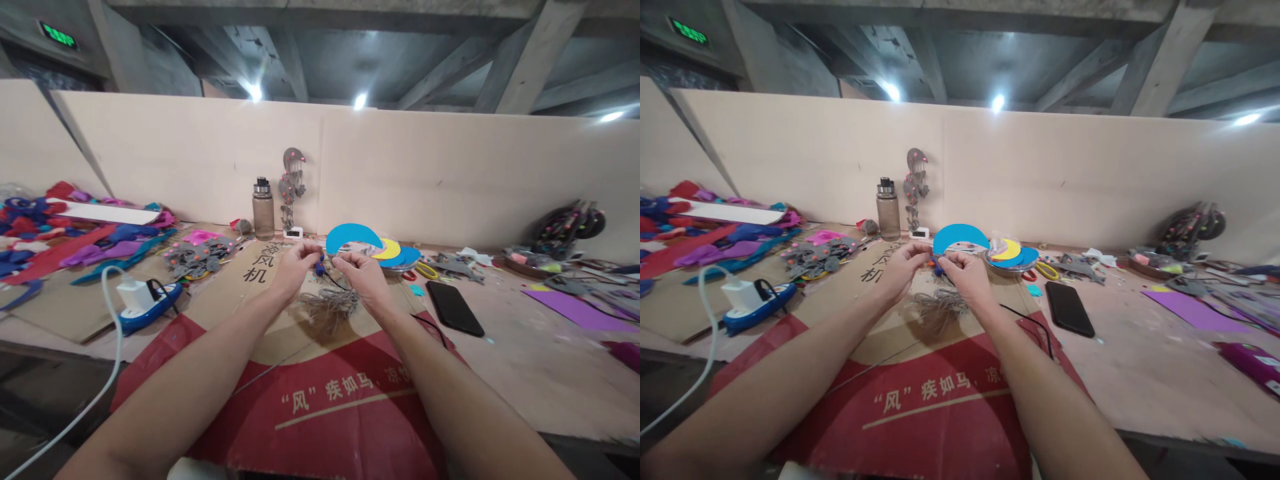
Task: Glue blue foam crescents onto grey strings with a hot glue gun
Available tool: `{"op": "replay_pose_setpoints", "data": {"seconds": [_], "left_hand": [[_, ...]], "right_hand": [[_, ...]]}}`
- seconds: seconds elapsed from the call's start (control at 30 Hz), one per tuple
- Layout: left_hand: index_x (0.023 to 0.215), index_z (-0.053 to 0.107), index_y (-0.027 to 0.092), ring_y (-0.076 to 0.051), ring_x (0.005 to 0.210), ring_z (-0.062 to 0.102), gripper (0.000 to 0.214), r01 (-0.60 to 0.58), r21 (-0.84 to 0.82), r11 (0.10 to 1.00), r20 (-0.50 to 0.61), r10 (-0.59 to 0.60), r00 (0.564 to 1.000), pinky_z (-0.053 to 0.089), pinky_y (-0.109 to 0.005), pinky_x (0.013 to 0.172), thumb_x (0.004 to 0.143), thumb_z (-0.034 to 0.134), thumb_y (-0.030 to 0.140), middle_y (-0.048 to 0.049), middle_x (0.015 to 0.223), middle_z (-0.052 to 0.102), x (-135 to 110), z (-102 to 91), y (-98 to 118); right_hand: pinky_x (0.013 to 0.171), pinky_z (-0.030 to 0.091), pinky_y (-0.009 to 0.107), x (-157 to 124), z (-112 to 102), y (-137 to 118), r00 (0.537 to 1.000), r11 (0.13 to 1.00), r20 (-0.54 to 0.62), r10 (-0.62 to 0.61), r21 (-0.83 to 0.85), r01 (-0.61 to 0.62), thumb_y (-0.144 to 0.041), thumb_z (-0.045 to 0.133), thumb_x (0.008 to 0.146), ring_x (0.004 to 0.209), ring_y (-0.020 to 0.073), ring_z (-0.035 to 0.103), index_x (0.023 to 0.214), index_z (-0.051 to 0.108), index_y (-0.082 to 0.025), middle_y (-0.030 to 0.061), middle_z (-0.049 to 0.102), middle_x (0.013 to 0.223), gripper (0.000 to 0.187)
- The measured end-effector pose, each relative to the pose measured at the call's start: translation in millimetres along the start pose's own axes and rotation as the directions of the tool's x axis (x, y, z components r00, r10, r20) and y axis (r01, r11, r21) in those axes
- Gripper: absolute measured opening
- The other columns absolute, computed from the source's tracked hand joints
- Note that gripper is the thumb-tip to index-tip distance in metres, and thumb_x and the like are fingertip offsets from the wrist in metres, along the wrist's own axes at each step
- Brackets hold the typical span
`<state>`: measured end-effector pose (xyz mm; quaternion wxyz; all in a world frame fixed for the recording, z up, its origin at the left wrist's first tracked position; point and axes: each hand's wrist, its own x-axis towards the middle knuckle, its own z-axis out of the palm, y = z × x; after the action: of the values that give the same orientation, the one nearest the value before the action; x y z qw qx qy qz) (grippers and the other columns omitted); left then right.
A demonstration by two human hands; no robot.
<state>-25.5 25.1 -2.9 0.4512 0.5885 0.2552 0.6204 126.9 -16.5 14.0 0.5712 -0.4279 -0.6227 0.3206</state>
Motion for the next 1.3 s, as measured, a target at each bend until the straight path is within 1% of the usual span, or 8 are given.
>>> {"op": "replay_pose_setpoints", "data": {"seconds": [0.1,0.2,0.43,0.67,0.83,0.93,1.07,1.3], "left_hand": [[0.072,0.066,0.013,-0.011,0.065,0.050,0.007,0.139,-0.091,0.986,0.161,-0.123,0.979,0.038,-0.024,0.064,0.072,0.065,0.021,-0.0016,0.070,0.059,-4.5,6.4,3.1],[0.070,0.067,0.013,-0.010,0.062,0.047,0.014,0.190,-0.145,0.971,0.208,-0.158,0.965,0.035,-0.025,0.062,0.070,0.072,0.025,-0.0009,0.066,0.058,-8.7,11.2,6.1],[0.070,0.069,0.013,-0.008,0.059,0.045,0.023,0.235,-0.242,0.942,0.208,-0.186,0.960,0.035,-0.024,0.059,0.067,0.080,0.032,0.0005,0.064,0.056,-7.4,8.4,1.1],[0.069,0.071,0.013,-0.007,0.058,0.048,0.025,0.298,-0.237,0.925,0.209,-0.251,0.945,0.039,-0.023,0.059,0.060,0.085,0.032,0.0002,0.064,0.060,-3.0,5.7,2.1],[0.065,0.068,0.014,-0.007,0.055,0.050,0.023,0.239,-0.173,0.955,0.153,-0.214,0.965,0.038,-0.022,0.055,0.064,0.081,0.033,0.0001,0.059,0.060,-2.1,5.0,1.2],[0.072,0.070,0.014,-0.009,0.056,0.054,0.020,0.229,-0.136,0.964,0.165,-0.206,0.965,0.041,-0.023,0.057,0.068,0.078,0.032,-0.0014,0.063,0.064,-3.8,5.8,1.2],[0.075,0.069,0.013,-0.012,0.063,0.062,0.019,0.260,-0.176,0.950,0.158,-0.233,0.960,0.050,-0.027,0.065,0.070,0.077,0.030,-0.0036,0.070,0.068,-6.2,7.8,3.9],[0.078,0.066,0.011,-0.012,0.062,0.066,0.017,0.314,-0.264,0.912,0.117,-0.293,0.949,0.055,-0.029,0.068,0.070,0.076,0.023,-0.0066,0.075,0.070,-7.8,10.7,9.8]], "right_hand": [[0.053,0.026,0.025,0.4,-2.3,-0.3,0.998,0.989,-0.034,-0.045,-0.142,0.040,-0.044,0.062,0.070,0.055,0.0097,0.033,0.066,0.061,-0.017,-0.0040,0.042,0.054,0.027],[0.051,0.025,0.025,0.3,-3.6,0.0,0.996,0.976,-0.054,-0.072,-0.208,0.059,-0.044,0.060,0.073,0.053,0.0096,0.031,0.066,0.062,-0.016,-0.0042,0.039,0.053,0.028],[0.052,0.027,0.025,1.1,-3.5,3.7,0.992,0.970,-0.055,-0.111,-0.225,0.096,-0.042,0.060,0.075,0.054,0.0103,0.033,0.066,0.061,-0.017,-0.0037,0.040,0.054,0.027],[0.055,0.031,0.027,0.1,-4.9,3.5,0.988,0.947,-0.039,-0.148,-0.294,0.130,-0.040,0.060,0.078,0.055,0.0118,0.038,0.070,0.065,-0.017,-0.0026,0.047,0.056,0.024],[0.062,0.036,0.027,-1.5,-5.6,1.6,0.953,0.897,-0.098,-0.287,-0.378,0.231,-0.036,0.060,0.080,0.060,0.0127,0.043,0.074,0.066,-0.018,-0.0003,0.057,0.065,0.020],[0.059,0.035,0.027,-4.5,-3.4,-1.9,0.957,0.926,-0.149,-0.248,-0.327,0.189,-0.035,0.061,0.079,0.058,0.0121,0.044,0.077,0.068,-0.017,-0.0001,0.060,0.067,0.019],[0.057,0.036,0.026,-7.8,0.4,-5.3,0.961,0.952,-0.184,-0.205,-0.267,0.152,-0.035,0.063,0.078,0.058,0.0125,0.047,0.078,0.070,-0.017,0.0009,0.064,0.067,0.019],[0.073,0.044,0.030,-4.5,-0.8,2.6,0.951,0.941,-0.179,-0.253,-0.274,0.199,-0.035,0.060,0.081,0.076,0.0182,0.059,0.079,0.072,-0.018,0.0059,0.071,0.082,0.020]]}}
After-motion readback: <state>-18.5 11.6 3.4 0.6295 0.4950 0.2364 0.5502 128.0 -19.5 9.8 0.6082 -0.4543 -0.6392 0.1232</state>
